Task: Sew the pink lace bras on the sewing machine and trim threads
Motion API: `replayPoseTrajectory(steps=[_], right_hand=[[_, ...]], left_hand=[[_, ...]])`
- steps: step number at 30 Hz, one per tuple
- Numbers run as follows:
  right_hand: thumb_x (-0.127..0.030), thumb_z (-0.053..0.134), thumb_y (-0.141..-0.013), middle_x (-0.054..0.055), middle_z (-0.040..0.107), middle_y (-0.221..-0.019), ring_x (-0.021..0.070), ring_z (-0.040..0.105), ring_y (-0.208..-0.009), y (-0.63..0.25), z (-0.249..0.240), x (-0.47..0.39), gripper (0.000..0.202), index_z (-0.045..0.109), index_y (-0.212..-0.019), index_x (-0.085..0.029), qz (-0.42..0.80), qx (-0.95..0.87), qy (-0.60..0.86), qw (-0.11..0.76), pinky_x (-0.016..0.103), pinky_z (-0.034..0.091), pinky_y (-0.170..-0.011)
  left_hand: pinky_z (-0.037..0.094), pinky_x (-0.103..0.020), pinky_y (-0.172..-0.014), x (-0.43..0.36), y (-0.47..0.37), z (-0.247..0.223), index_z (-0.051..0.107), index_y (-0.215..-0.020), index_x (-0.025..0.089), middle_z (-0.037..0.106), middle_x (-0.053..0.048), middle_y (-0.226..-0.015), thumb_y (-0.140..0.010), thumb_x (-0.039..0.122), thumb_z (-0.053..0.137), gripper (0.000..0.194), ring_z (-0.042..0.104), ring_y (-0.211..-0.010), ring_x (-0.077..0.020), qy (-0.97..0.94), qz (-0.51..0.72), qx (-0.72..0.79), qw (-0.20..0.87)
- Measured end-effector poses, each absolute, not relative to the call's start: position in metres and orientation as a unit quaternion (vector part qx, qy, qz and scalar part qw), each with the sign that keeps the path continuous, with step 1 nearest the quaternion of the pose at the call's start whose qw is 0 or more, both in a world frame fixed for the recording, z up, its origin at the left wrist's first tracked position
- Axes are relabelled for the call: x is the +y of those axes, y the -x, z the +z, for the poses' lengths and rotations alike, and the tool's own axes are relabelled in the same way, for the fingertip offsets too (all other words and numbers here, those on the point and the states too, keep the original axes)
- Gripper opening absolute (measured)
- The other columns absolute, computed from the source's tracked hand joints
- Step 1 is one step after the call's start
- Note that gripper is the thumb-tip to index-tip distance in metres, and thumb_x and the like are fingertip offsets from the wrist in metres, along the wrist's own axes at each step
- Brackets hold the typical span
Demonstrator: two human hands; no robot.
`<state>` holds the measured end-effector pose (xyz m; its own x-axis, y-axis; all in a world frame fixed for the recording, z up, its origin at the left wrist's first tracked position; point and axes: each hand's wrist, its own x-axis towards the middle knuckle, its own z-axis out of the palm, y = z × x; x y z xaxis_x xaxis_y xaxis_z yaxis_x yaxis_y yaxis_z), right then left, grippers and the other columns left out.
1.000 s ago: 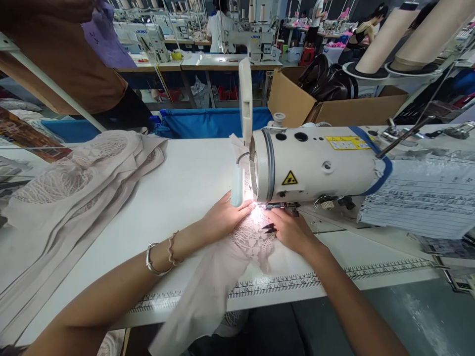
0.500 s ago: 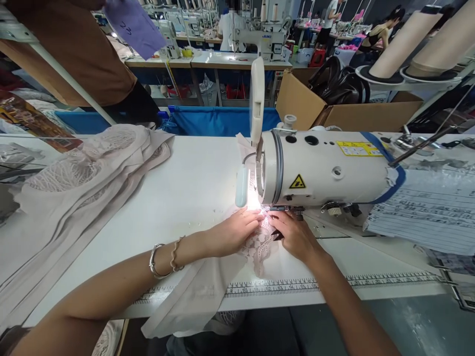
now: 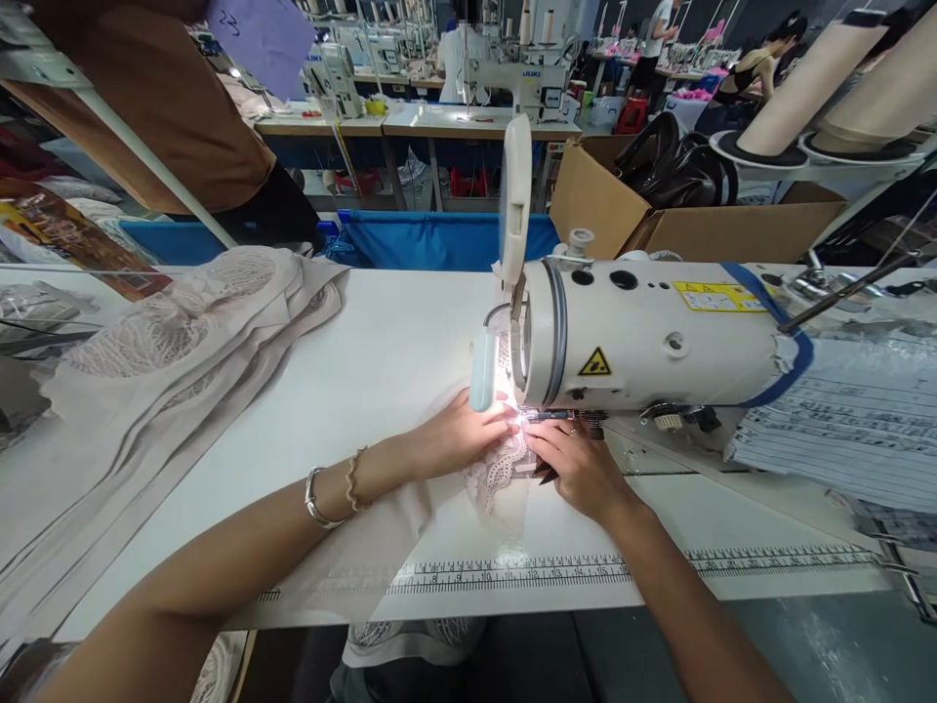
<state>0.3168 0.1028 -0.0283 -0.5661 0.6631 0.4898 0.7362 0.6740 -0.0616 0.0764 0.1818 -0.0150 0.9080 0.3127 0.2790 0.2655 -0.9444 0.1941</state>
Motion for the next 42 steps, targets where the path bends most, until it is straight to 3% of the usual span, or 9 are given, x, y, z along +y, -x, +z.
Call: replayPoseTrajectory(steps=[3,9,18,22,25,28,31,35,42], right_hand=[[0.004,0.046,-0.089,0.003,0.079,-0.106,0.0226,0.069,-0.097,-0.313,-0.023,0.102,0.04,0.071,-0.107,-0.022,-0.087,-0.882,0.378,0.267,0.037,0.056,-0.078],[0.003,0.046,-0.09,0.004,0.078,-0.11,0.0236,0.07,-0.103,-0.315,-0.029,0.103,0.045,0.069,-0.118,-0.023,-0.082,-0.872,0.397,0.274,0.038,0.058,-0.081],[0.004,0.038,-0.082,0.007,0.075,-0.119,0.0246,0.069,-0.105,-0.321,-0.035,0.1,0.062,0.068,-0.129,-0.023,-0.046,-0.86,0.434,0.264,0.04,0.06,-0.086],[0.0,0.042,-0.087,0.004,0.073,-0.094,0.021,0.068,-0.088,-0.324,-0.024,0.099,0.049,0.073,-0.115,-0.026,0.042,-0.861,0.401,0.31,0.034,0.06,-0.074],[-0.009,0.054,-0.093,0.003,0.07,-0.082,0.0188,0.063,-0.077,-0.324,-0.016,0.099,0.025,0.073,-0.089,-0.025,0.09,-0.863,0.371,0.331,0.032,0.055,-0.067],[-0.006,0.049,-0.092,0.001,0.06,-0.068,0.0177,0.056,-0.066,-0.325,-0.014,0.097,0.035,0.056,-0.062,-0.024,0.105,-0.848,0.391,0.343,0.031,0.049,-0.061],[0.001,0.039,-0.087,0.002,0.061,-0.073,0.0177,0.057,-0.066,-0.324,-0.016,0.097,0.036,0.063,-0.077,-0.024,0.094,-0.837,0.417,0.342,0.03,0.048,-0.056],[0.001,0.046,-0.09,0.006,0.072,-0.1,0.0208,0.066,-0.092,-0.318,-0.017,0.098,0.04,0.071,-0.108,-0.025,0.06,-0.872,0.374,0.31,0.033,0.057,-0.075],[0.001,0.049,-0.093,0.004,0.077,-0.103,0.0215,0.069,-0.097,-0.313,-0.017,0.1,0.033,0.069,-0.106,-0.022,-0.034,-0.888,0.356,0.288,0.037,0.057,-0.08]], left_hand=[[0.042,-0.032,-0.074,0.177,-0.077,-0.013,0.062,-0.091,0.014,0.065,-0.008,-0.092,-0.103,0.004,0.03,0.036,0.053,-0.079,-0.0172,-0.982,0.144,0.113,0.036],[0.036,-0.032,-0.06,0.178,-0.073,-0.013,0.062,-0.111,0.015,0.065,-0.007,-0.094,-0.098,0.003,0.042,0.027,0.046,-0.065,-0.0155,-0.982,0.139,0.131,0.008],[0.037,-0.032,-0.064,0.174,-0.078,-0.01,0.059,-0.096,0.012,0.064,-0.009,-0.092,-0.101,0.001,0.033,0.029,0.054,-0.077,-0.0176,-0.981,0.155,0.115,-0.021],[0.034,-0.031,-0.059,0.174,-0.075,-0.011,0.06,-0.102,0.014,0.061,-0.005,-0.086,-0.095,-0.002,0.039,0.027,0.046,-0.064,-0.0145,-0.979,0.161,0.122,-0.003],[0.033,-0.031,-0.059,0.174,-0.075,-0.013,0.061,-0.101,0.014,0.063,-0.006,-0.089,-0.09,-0.003,0.042,0.027,0.044,-0.062,-0.0142,-0.979,0.158,0.131,-0.002],[0.035,-0.031,-0.062,0.173,-0.077,-0.016,0.061,-0.1,0.013,0.064,-0.008,-0.093,-0.092,-0.004,0.041,0.028,0.05,-0.069,-0.0151,-0.977,0.165,0.131,0.006],[0.037,-0.031,-0.065,0.17,-0.077,-0.017,0.061,-0.1,0.014,0.066,-0.008,-0.094,-0.095,-0.004,0.039,0.028,0.054,-0.074,-0.0152,-0.975,0.178,0.13,0.012],[0.031,-0.03,-0.059,0.168,-0.076,-0.014,0.063,-0.097,0.015,0.067,-0.006,-0.092,-0.097,0.0,0.043,0.025,0.054,-0.073,-0.0151,-0.977,0.167,0.128,0.017],[0.03,-0.033,-0.054,0.166,-0.08,-0.01,0.063,-0.089,0.012,0.066,-0.008,-0.093,-0.097,0.001,0.039,0.028,0.05,-0.066,-0.0152,-0.979,0.153,0.136,-0.008]])
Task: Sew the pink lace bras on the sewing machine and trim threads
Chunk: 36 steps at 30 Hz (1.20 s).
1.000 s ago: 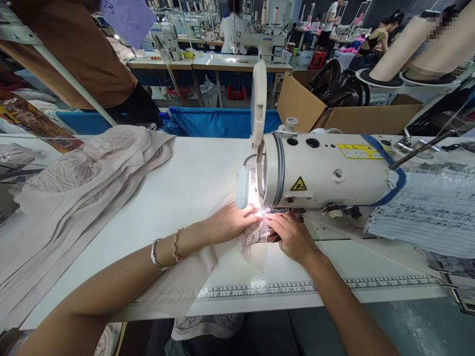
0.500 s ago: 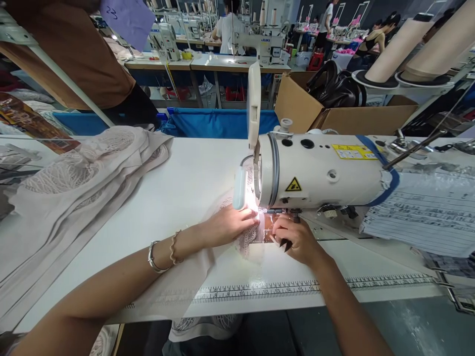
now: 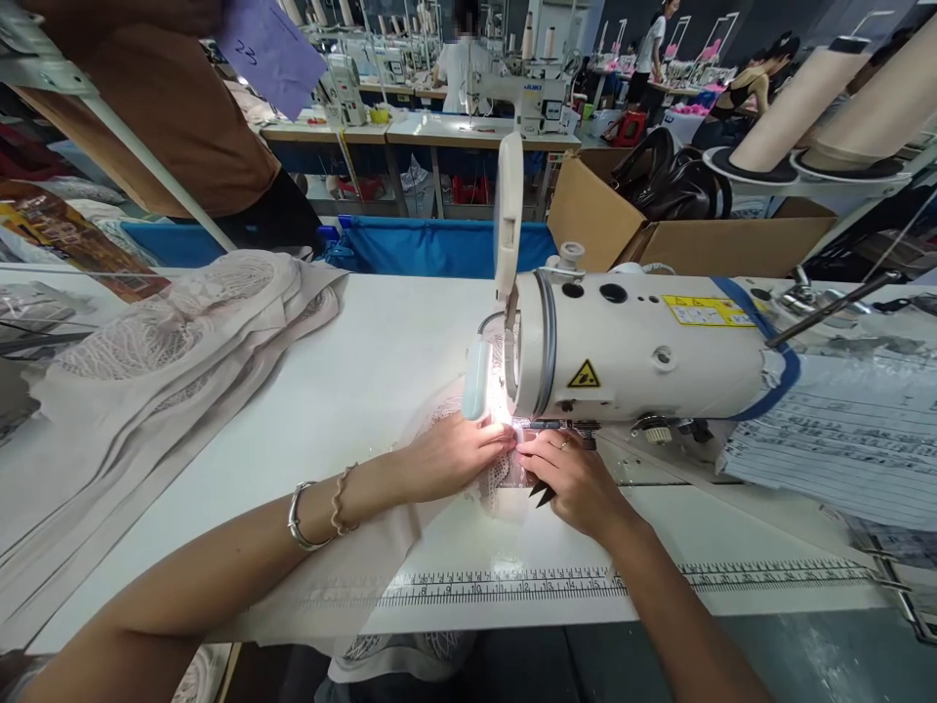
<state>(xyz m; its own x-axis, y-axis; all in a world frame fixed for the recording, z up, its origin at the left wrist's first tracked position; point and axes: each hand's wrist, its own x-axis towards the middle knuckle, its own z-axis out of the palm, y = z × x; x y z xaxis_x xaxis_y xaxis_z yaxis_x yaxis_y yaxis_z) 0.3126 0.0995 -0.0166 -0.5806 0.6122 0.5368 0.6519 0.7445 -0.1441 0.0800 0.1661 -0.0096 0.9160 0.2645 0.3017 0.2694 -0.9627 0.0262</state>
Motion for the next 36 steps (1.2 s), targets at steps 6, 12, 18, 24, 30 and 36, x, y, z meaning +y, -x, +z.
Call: replayPoseTrajectory(steps=[6,12,18,24,30,36], right_hand=[[0.01,0.037,-0.081,0.005,0.078,-0.112,0.023,0.07,-0.103,-0.32,-0.026,0.101,0.056,0.066,-0.118,-0.02,-0.068,-0.882,0.382,0.268,0.038,0.061,-0.085],[0.007,0.037,-0.084,0.007,0.077,-0.118,0.0243,0.072,-0.104,-0.319,-0.029,0.101,0.053,0.068,-0.118,-0.02,-0.098,-0.877,0.401,0.246,0.04,0.061,-0.087],[0.007,0.038,-0.085,0.003,0.079,-0.103,0.0206,0.071,-0.094,-0.314,-0.025,0.1,0.051,0.071,-0.109,-0.023,-0.097,-0.881,0.376,0.269,0.037,0.059,-0.084],[0.008,0.037,-0.084,0.006,0.078,-0.114,0.0228,0.071,-0.102,-0.317,-0.033,0.102,0.053,0.07,-0.116,-0.019,-0.101,-0.87,0.403,0.265,0.038,0.061,-0.088],[0.005,0.038,-0.085,0.007,0.075,-0.122,0.0229,0.07,-0.109,-0.32,-0.037,0.102,0.058,0.066,-0.13,-0.02,-0.066,-0.865,0.423,0.26,0.038,0.061,-0.091],[0.005,0.04,-0.086,0.006,0.075,-0.099,0.0207,0.072,-0.093,-0.321,-0.026,0.099,0.046,0.07,-0.108,-0.021,-0.06,-0.862,0.409,0.294,0.031,0.061,-0.077]], left_hand=[[0.032,-0.032,-0.054,0.163,-0.081,-0.009,0.06,-0.098,0.013,0.062,-0.007,-0.085,-0.097,0.001,0.036,0.026,0.048,-0.063,-0.0162,0.975,-0.156,-0.154,0.026],[0.034,-0.033,-0.061,0.162,-0.083,-0.012,0.06,-0.09,0.013,0.062,-0.009,-0.091,-0.104,0.015,0.04,0.024,0.046,-0.062,-0.0156,0.971,-0.155,-0.179,0.038],[0.036,-0.033,-0.072,0.161,-0.083,-0.015,0.059,-0.088,0.012,0.061,-0.005,-0.083,-0.096,-0.003,0.038,0.027,0.049,-0.067,-0.0158,0.972,-0.163,-0.162,0.054],[0.042,-0.037,-0.075,0.159,-0.084,-0.018,0.062,-0.088,0.012,0.064,-0.008,-0.084,-0.103,0.014,0.041,0.026,0.052,-0.069,-0.018,0.963,-0.169,-0.197,0.066],[0.048,-0.036,-0.082,0.149,-0.087,-0.021,0.066,-0.11,0.007,0.069,-0.013,-0.107,-0.102,0.005,0.036,0.03,0.06,-0.095,-0.022,0.979,-0.178,-0.086,0.053],[0.046,-0.04,-0.08,0.148,-0.085,-0.022,0.057,-0.13,0.007,0.067,-0.012,-0.107,-0.099,0.005,0.037,0.037,0.059,-0.093,-0.0235,0.979,-0.158,-0.128,0.023]])
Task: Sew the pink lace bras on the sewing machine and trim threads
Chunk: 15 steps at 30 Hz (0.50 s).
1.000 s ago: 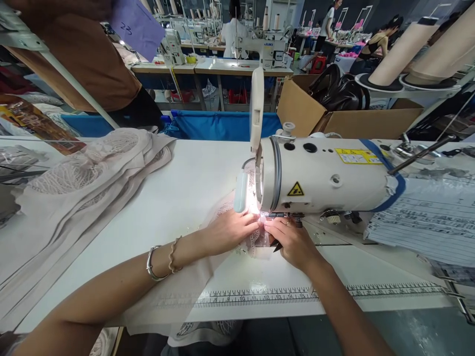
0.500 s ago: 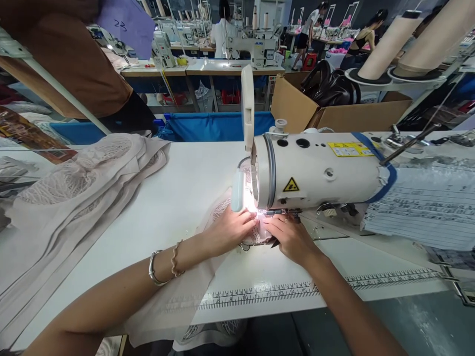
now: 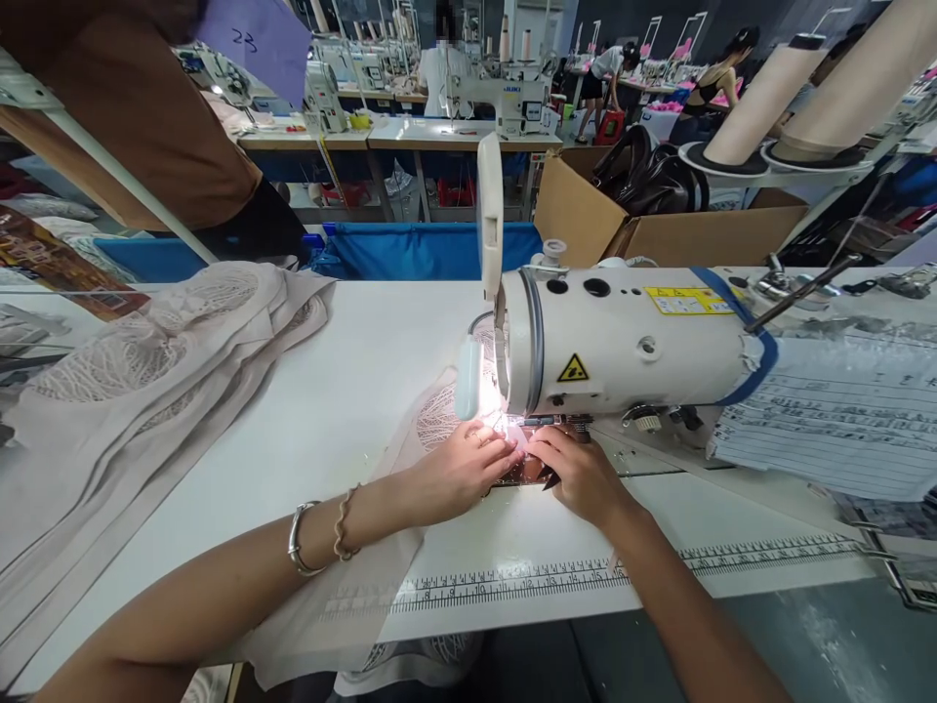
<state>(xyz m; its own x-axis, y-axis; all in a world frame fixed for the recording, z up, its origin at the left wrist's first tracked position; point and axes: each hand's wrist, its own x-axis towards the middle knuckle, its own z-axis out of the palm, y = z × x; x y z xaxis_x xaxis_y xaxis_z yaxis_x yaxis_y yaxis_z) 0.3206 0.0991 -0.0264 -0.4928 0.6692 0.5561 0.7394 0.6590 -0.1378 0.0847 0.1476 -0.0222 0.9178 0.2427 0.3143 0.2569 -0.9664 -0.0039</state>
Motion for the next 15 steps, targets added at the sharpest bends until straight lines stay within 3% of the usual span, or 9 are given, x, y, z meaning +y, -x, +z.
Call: replayPoseTrajectory(steps=[4,8,15], right_hand=[[0.007,0.041,-0.081,0.005,0.075,-0.099,0.0199,0.071,-0.094,-0.323,-0.026,0.099,0.051,0.071,-0.109,-0.022,-0.05,-0.861,0.416,0.288,0.029,0.06,-0.077],[0.007,0.041,-0.071,0.005,0.075,-0.107,0.0204,0.071,-0.097,-0.326,-0.035,0.099,0.067,0.072,-0.121,-0.025,-0.022,-0.851,0.453,0.264,0.03,0.061,-0.081],[0.001,0.044,-0.07,0.005,0.072,-0.113,0.0242,0.069,-0.107,-0.328,-0.045,0.1,0.08,0.062,-0.141,-0.032,0.038,-0.835,0.489,0.251,0.036,0.061,-0.092]], left_hand=[[0.043,-0.039,-0.077,0.154,-0.083,-0.021,0.056,-0.131,0.01,0.067,-0.012,-0.109,-0.096,0.002,0.039,0.04,0.059,-0.09,-0.0232,0.978,-0.146,-0.146,0.024],[0.044,-0.041,-0.087,0.159,-0.082,-0.018,0.059,-0.126,0.008,0.067,-0.013,-0.106,-0.097,0.002,0.039,0.036,0.06,-0.089,-0.0227,0.977,-0.14,-0.156,0.026],[0.043,-0.048,-0.102,0.17,-0.076,-0.011,0.056,-0.134,0.011,0.069,-0.014,-0.116,-0.1,0.001,0.032,0.043,0.065,-0.093,-0.0216,0.977,-0.128,-0.168,-0.014]])
